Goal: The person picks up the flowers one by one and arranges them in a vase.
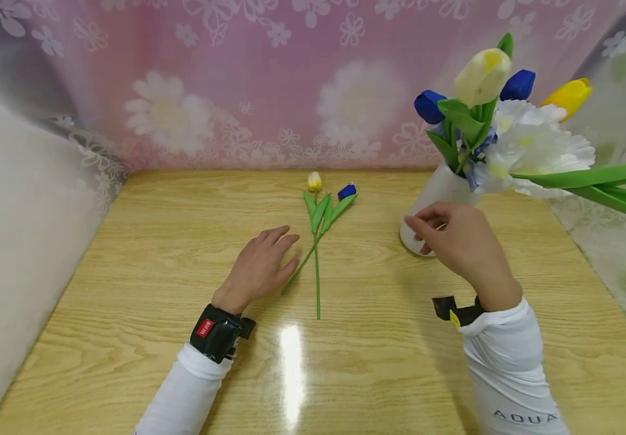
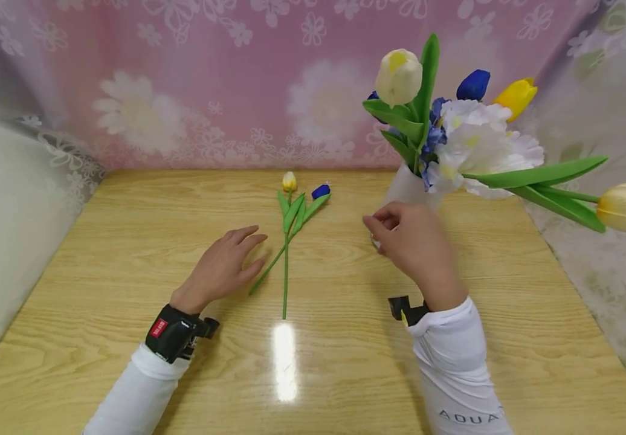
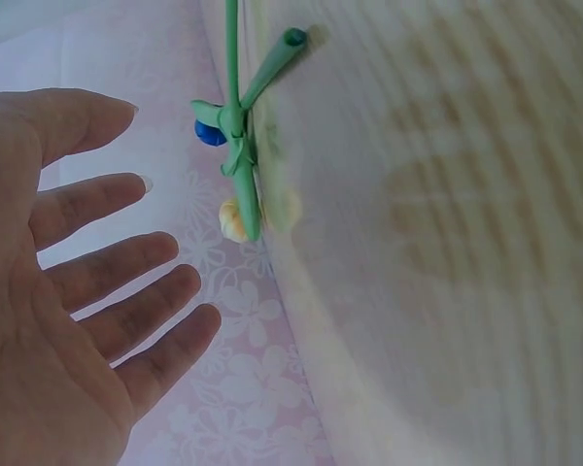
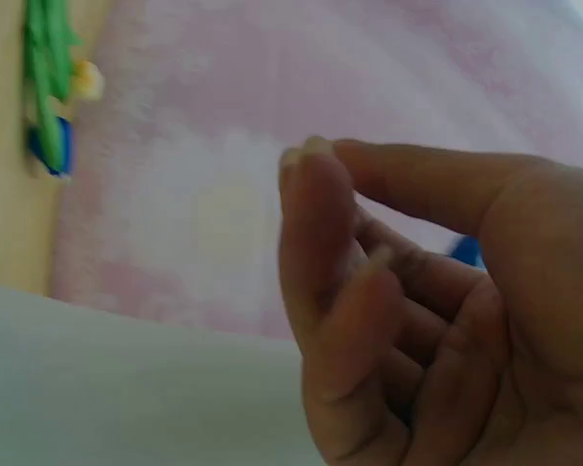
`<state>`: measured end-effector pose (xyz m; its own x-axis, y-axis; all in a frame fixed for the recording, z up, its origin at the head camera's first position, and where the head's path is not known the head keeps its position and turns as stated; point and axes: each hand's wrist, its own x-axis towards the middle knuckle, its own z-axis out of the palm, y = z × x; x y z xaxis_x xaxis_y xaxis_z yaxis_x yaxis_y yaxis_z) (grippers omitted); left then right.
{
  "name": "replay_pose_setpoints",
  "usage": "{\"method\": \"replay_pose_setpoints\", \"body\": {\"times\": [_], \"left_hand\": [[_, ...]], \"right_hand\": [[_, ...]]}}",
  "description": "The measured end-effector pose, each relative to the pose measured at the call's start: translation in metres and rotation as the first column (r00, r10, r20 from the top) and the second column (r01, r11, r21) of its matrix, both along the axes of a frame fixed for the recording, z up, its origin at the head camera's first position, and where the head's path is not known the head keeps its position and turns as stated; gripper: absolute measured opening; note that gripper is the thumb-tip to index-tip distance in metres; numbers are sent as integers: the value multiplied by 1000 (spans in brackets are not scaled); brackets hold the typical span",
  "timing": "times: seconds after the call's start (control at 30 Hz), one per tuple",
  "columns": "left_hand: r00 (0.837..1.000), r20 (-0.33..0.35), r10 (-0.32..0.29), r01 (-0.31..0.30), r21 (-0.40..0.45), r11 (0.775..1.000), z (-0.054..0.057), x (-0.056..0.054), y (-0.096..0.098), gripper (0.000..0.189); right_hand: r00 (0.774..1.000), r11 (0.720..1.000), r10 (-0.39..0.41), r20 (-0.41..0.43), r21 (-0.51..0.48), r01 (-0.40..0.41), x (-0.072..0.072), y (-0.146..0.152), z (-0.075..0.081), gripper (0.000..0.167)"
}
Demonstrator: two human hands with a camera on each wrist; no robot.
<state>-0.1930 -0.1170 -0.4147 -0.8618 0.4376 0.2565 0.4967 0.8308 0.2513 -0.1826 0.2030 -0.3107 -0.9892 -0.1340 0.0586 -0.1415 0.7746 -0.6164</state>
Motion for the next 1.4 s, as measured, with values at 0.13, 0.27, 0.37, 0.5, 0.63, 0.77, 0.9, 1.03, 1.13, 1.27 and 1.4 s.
{"method": "replay_pose_setpoints", "body": {"times": [0.13, 0.27, 0.37, 0.5, 0.63, 0.77, 0.9, 1.03, 1.13, 1.27, 1.4], "left_hand": [[1000, -3, 7, -7, 5, 1000, -1, 1, -4, 39], [1000, 7, 8, -8, -5, 1000, -3, 1, -8, 39], [1000, 22, 16, -16, -14, 1000, -4, 2, -11, 39], [999, 45, 27, -25, -27, 999, -4, 4, -14, 40], [997, 62, 43, -40, -44, 998, -3, 6, -17, 41], [995, 74, 60, -57, -53, 997, -3, 7, -21, 41], [995, 77, 69, -65, -53, 996, -4, 9, -25, 40], [994, 84, 74, -70, -50, 996, -5, 10, -28, 40], [993, 87, 81, -77, -52, 996, -5, 12, -30, 40], [994, 73, 83, -79, -57, 995, -6, 14, -32, 39], [995, 52, 80, -77, -56, 995, -5, 15, -35, 39]], "right_hand": [[989, 993, 119, 85, -8, -119, -12, -15, -31, 35], [969, 981, 194, 153, -48, -189, -22, -30, -58, 35], [955, 977, 214, 207, -73, -203, -28, -45, -72, 34], [936, 970, 241, 256, -103, -222, -33, -63, -84, 31], [925, 966, 255, 282, -126, -227, -38, -76, -93, 28], [933, 962, 269, 237, -119, -247, -41, -86, -100, 25], [947, 961, 271, 171, -99, -258, -44, -97, -104, 23], [958, 969, 234, 167, -115, -217, -48, -109, -107, 22], [963, 974, 215, 164, -107, -199, -52, -117, -110, 23], [966, 981, 195, 168, -42, -190, -57, -128, -113, 24], [965, 984, 177, 193, -1, -180, -61, -137, -116, 29]]}}
